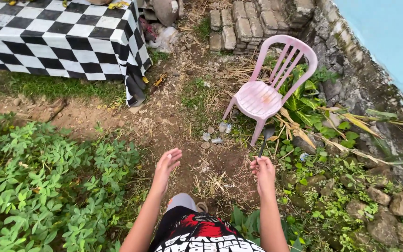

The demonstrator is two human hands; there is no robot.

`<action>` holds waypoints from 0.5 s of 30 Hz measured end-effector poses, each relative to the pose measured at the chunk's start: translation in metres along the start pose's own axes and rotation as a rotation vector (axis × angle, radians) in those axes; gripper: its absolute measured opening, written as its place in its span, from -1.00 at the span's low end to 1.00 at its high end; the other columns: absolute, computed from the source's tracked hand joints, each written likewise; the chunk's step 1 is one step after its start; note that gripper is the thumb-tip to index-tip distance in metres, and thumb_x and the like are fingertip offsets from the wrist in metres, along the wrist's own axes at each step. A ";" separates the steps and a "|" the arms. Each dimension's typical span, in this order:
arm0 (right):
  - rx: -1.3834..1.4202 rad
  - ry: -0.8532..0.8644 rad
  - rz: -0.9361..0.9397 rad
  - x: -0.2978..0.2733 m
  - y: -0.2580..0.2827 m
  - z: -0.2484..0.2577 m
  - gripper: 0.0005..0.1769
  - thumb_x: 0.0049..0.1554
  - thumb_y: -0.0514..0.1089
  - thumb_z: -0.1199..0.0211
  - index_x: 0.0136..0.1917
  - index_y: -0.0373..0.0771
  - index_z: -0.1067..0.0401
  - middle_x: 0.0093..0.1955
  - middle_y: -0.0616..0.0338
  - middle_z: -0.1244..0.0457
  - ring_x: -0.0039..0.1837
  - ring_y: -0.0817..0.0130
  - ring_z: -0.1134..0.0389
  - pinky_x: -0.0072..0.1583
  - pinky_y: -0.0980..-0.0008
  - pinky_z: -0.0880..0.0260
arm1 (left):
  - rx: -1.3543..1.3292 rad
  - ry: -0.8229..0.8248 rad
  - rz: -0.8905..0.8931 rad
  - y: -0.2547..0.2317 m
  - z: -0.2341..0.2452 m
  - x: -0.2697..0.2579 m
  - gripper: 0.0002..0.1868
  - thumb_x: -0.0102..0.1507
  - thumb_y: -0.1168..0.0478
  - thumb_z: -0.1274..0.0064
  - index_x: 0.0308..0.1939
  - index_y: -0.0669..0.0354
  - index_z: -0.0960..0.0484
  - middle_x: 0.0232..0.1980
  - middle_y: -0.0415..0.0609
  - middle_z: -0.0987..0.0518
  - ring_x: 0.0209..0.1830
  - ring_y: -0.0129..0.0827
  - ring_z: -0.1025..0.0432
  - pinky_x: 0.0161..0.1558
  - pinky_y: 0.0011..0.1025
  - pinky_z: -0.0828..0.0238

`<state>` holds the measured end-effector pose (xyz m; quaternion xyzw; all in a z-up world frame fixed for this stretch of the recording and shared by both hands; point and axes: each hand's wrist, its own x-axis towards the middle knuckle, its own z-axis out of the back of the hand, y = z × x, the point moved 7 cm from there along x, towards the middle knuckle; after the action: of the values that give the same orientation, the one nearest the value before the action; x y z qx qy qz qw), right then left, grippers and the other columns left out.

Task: The recorder scoops a substance, possibly fertilizer or soil, from a bag into a cup using a spoon and walks through a garden to plants.

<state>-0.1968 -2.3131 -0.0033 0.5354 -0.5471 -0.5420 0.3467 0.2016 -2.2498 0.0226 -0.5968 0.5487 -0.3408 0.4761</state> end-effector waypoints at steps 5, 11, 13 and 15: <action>0.006 0.027 -0.054 0.035 -0.006 -0.028 -0.84 0.32 -0.16 -0.05 0.03 -0.25 -0.41 -0.17 0.19 -0.32 -0.16 0.46 -0.32 -0.15 0.48 -0.27 | 0.025 -0.076 -0.009 -0.010 0.023 0.025 -0.49 0.44 0.04 0.32 0.32 0.28 -0.45 0.33 0.10 -0.55 0.37 -0.20 -0.42 0.37 -0.21 -0.33; 0.057 0.135 -0.030 0.088 -0.003 -0.088 -0.84 0.33 -0.14 -0.04 0.01 -0.25 -0.39 -0.19 0.19 -0.31 -0.18 0.45 -0.33 -0.16 0.49 -0.28 | -0.021 -0.139 -0.016 -0.017 0.044 0.071 -0.49 0.44 0.04 0.32 0.32 0.30 -0.45 0.33 0.11 -0.54 0.38 -0.20 -0.41 0.35 -0.22 -0.33; 0.054 0.148 -0.045 0.113 -0.004 -0.114 -0.83 0.33 -0.13 -0.04 -0.01 -0.25 -0.38 -0.20 0.19 -0.31 -0.19 0.45 -0.33 -0.17 0.49 -0.27 | -0.044 -0.146 -0.026 -0.018 0.055 0.095 -0.49 0.44 0.04 0.32 0.33 0.30 -0.45 0.34 0.11 -0.53 0.38 -0.20 -0.41 0.35 -0.22 -0.33; 0.022 0.195 -0.038 0.129 0.000 -0.140 -0.81 0.32 -0.11 -0.05 -0.02 -0.25 -0.39 -0.22 0.18 -0.30 -0.20 0.45 -0.33 -0.15 0.48 -0.30 | -0.031 -0.154 -0.037 -0.022 0.064 0.112 -0.49 0.44 0.04 0.32 0.33 0.29 -0.45 0.34 0.10 -0.53 0.37 -0.21 -0.42 0.35 -0.23 -0.33</action>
<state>-0.0862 -2.4686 -0.0051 0.5995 -0.5065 -0.4878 0.3823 0.2867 -2.3480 0.0103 -0.6385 0.5048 -0.2939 0.5011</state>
